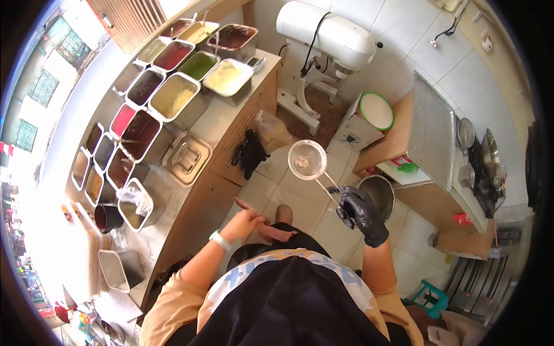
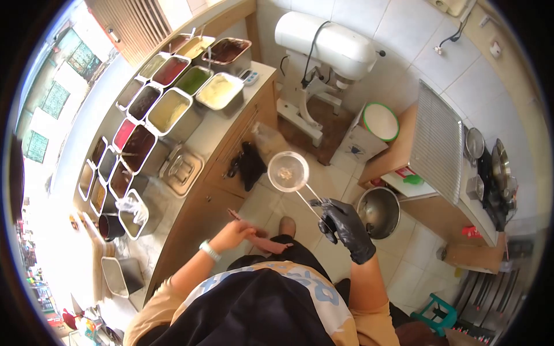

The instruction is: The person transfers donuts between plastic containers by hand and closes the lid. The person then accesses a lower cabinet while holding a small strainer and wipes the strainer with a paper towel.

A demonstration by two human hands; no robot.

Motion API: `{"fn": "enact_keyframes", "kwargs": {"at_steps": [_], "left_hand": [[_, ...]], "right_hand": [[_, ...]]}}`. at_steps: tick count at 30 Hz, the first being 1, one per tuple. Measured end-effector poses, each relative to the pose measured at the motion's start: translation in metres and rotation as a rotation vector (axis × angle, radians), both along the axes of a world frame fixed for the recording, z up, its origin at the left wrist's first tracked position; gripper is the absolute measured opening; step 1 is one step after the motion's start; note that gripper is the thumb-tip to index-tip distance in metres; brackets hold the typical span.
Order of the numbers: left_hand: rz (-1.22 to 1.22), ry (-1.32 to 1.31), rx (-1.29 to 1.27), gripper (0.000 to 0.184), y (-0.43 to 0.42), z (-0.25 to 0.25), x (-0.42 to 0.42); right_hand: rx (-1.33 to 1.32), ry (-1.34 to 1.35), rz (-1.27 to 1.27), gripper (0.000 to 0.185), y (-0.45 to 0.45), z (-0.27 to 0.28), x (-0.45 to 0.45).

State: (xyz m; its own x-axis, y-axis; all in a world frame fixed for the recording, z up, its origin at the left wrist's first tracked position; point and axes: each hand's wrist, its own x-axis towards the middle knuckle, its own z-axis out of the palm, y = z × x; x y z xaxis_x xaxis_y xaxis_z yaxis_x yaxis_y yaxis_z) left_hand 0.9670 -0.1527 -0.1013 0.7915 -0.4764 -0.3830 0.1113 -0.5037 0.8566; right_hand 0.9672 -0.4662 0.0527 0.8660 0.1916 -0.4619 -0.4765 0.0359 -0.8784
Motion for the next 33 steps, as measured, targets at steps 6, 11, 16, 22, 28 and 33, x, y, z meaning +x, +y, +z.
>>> {"fn": "enact_keyframes", "kwargs": {"at_steps": [6, 11, 16, 22, 28, 33], "left_hand": [[-0.058, -0.292, 0.321, 0.016, -0.061, -0.123, 0.14], [0.076, -0.493, 0.387, 0.016, -0.058, -0.146, 0.241], [0.295, -0.538, 0.748, 0.016, -0.04, -0.121, 0.277], [0.168, -0.728, 0.738, 0.022, -0.038, -0.095, 0.245], [-0.035, -0.726, 0.996, 0.027, -0.036, -0.109, 0.253], [0.08, -0.588, 1.203, 0.046, -0.059, -0.131, 0.25]], "right_hand": [[-0.029, 0.079, -0.18, 0.032, -0.05, -0.023, 0.017], [-0.024, 0.139, -0.23, 0.031, -0.069, -0.041, 0.028], [-0.033, 0.15, -0.25, 0.03, -0.078, -0.046, 0.039], [-0.01, 0.146, -0.261, 0.03, -0.081, -0.045, 0.05], [-0.002, 0.123, -0.2, 0.029, -0.076, -0.048, 0.061], [-0.002, 0.126, -0.19, 0.03, -0.07, -0.049, 0.067]]}}
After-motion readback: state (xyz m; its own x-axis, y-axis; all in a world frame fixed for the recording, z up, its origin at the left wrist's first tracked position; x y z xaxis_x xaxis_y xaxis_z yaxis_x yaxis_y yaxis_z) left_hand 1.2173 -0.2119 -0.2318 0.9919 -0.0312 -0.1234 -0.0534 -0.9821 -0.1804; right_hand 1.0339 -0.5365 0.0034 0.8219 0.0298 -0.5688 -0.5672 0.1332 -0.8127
